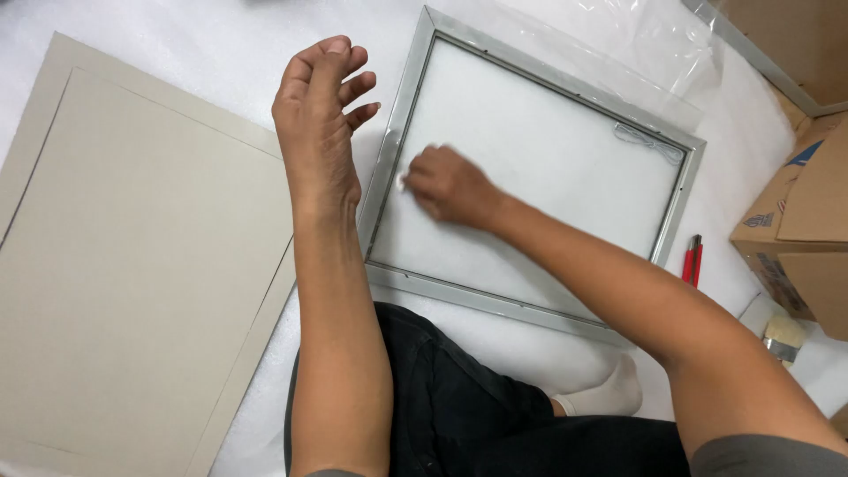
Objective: Preparing a picture frame by removing the backing, cleaning the surface, and applying adhesive strips
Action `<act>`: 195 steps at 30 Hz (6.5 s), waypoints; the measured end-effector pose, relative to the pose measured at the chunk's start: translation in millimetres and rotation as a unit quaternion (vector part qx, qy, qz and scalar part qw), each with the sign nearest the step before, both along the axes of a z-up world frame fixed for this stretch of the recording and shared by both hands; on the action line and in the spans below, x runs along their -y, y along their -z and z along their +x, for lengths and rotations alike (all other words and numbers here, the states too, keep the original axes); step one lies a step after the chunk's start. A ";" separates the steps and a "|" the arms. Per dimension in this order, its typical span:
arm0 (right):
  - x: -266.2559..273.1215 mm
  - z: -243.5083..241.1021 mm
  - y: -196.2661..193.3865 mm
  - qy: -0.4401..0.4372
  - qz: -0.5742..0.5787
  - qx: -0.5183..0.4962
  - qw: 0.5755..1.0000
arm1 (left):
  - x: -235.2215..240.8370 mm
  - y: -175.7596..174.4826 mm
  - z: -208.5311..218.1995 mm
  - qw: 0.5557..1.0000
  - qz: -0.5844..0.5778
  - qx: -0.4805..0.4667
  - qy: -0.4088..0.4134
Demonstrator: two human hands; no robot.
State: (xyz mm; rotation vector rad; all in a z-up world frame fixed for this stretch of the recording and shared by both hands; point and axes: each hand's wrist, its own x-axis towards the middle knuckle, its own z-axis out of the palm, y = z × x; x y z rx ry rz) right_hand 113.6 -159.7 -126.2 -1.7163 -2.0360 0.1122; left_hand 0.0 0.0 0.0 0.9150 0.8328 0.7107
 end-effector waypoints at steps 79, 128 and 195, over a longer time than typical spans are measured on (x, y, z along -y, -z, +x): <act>230.2 -14.1 -71.3 0.185 -0.443 0.072 0.874 | 23.7 27.8 12.4 0.976 0.196 0.011 0.091; 332.2 7.6 -185.3 0.474 0.248 -0.600 0.595 | 251.8 80.1 3.9 0.517 0.543 -0.195 0.633; 393.5 19.2 -217.1 0.466 0.421 -0.650 0.428 | 419.6 118.5 170.6 0.690 0.504 -0.220 0.471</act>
